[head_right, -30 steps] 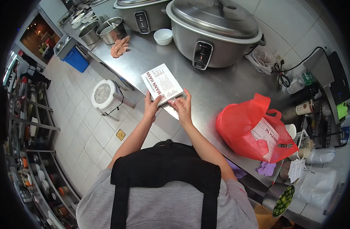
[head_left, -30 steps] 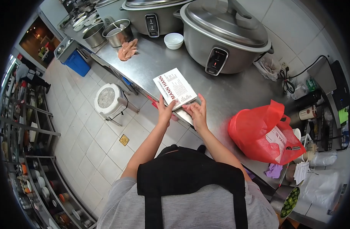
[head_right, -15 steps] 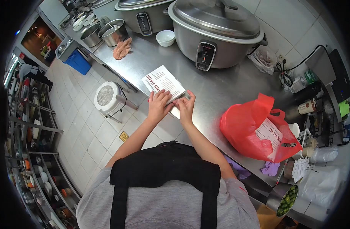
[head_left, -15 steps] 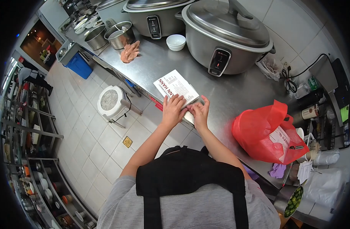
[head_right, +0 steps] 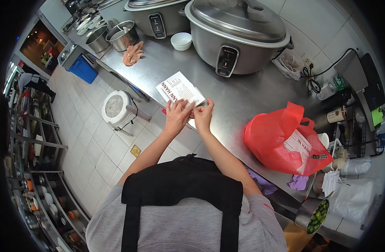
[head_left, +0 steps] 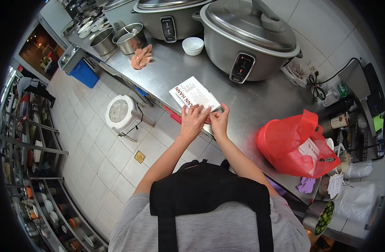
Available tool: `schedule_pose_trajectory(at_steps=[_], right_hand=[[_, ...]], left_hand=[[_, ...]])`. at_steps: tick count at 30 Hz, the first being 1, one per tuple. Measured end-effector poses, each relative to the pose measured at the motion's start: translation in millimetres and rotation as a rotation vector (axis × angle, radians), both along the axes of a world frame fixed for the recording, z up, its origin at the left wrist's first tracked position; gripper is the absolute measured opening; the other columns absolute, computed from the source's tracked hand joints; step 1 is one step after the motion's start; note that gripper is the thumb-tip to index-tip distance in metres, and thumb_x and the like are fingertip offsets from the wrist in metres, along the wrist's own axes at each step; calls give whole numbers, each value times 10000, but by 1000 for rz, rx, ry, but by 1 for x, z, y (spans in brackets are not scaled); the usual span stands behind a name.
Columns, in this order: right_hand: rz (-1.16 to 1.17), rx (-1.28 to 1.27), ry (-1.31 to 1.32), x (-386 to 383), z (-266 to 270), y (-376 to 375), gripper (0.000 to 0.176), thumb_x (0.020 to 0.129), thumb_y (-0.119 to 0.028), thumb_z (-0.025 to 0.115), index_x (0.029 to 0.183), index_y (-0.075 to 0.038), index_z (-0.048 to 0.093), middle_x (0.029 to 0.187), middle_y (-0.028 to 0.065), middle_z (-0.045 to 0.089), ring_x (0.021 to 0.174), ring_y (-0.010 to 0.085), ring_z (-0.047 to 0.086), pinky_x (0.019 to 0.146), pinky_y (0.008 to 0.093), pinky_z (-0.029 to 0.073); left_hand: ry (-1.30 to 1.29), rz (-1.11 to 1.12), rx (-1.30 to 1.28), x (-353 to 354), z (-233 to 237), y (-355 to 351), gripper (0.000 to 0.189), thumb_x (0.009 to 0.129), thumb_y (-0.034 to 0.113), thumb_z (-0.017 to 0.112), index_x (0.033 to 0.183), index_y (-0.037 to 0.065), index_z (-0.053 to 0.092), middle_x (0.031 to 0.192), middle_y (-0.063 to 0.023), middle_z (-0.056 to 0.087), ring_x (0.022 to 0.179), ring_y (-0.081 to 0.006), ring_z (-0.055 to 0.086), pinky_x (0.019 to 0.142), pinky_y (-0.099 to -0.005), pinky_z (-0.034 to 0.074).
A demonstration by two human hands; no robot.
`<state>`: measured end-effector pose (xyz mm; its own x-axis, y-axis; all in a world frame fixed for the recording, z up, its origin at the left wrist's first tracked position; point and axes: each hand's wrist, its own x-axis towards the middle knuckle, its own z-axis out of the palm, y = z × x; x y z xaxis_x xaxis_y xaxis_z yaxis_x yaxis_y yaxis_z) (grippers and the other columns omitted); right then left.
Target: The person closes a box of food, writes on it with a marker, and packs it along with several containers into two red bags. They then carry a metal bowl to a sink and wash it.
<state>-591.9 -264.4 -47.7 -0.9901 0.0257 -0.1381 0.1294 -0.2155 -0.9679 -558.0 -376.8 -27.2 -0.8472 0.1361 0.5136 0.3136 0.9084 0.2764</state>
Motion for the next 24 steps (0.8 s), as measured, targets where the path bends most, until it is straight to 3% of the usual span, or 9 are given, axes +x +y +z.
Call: schedule_pose_trajectory(at_steps=[4, 10, 12, 14, 17, 20, 21, 22, 24], right_hand=[[68, -42, 19, -3, -1, 6, 629, 790, 47, 521, 1295, -30, 154, 692, 86, 552, 612, 120, 574, 541, 236, 496], [210, 617, 279, -9, 25, 22, 769, 719, -80, 652, 1326, -35, 181, 748, 174, 603, 659, 252, 610, 607, 334, 496], [206, 1077, 258, -16, 30, 28, 902, 644, -243, 721, 1335, -38, 179, 756, 183, 610, 673, 328, 601, 642, 397, 472], [196, 1080, 248, -23, 25, 32, 812, 621, -333, 727, 1262, -50, 318, 760, 150, 618, 687, 337, 601, 639, 408, 467], [305, 1002, 235, -21, 29, 34, 487, 650, -308, 714, 969, -46, 456, 798, 165, 625, 801, 335, 603, 659, 416, 468], [295, 790, 328, -11, 11, 25, 344, 679, -269, 684, 902, -49, 543, 774, 124, 596, 760, 282, 586, 661, 367, 447], [250, 747, 284, -7, -4, 16, 322, 698, -255, 668, 911, -44, 552, 794, 130, 593, 795, 285, 585, 688, 360, 444], [215, 692, 419, -5, -19, 12, 313, 711, -247, 652, 919, -37, 549, 808, 143, 593, 793, 306, 583, 682, 378, 447], [365, 756, 348, 13, 3, 22, 331, 728, -269, 636, 928, -23, 539, 836, 174, 595, 799, 348, 578, 680, 415, 451]], left_hand=[[15, -31, -34, 0, -6, -2, 368, 772, 164, 566, 1139, 144, 547, 1109, -55, 512, 1081, -209, 450, 970, -503, 230], [-17, -79, 24, 1, -6, -4, 359, 769, 148, 569, 1127, 127, 554, 1125, -67, 506, 1095, -230, 443, 974, -514, 224], [-24, -76, 32, 0, -6, -5, 367, 768, 139, 569, 1134, 122, 551, 1136, -68, 502, 1100, -233, 440, 980, -523, 215], [-39, -128, 51, 0, -7, -13, 385, 764, 125, 571, 1147, 107, 540, 1144, -96, 488, 1099, -266, 436, 990, -521, 204], [10, -56, 379, 10, -14, -21, 393, 806, 122, 546, 1188, 55, 482, 1348, -211, 278, 1245, -344, 277, 1021, -433, 195], [-252, 156, 1124, 11, -30, -25, 626, 873, 198, 485, 1364, -8, 155, 1439, -177, 87, 1325, -280, 115, 1056, -339, 121], [-326, 236, 955, 14, -26, -26, 667, 884, 204, 463, 1377, -6, 65, 1447, -159, 60, 1332, -247, 91, 1061, -326, 89], [-259, 153, 1329, 14, -37, -26, 669, 884, 190, 464, 1384, 16, 55, 1435, -159, 120, 1313, -247, 151, 1056, -328, 117], [-342, 198, 1600, 24, -18, -25, 655, 834, 124, 536, 1371, 80, 165, 1334, -145, 317, 1152, -256, 401, 929, -394, 363]])
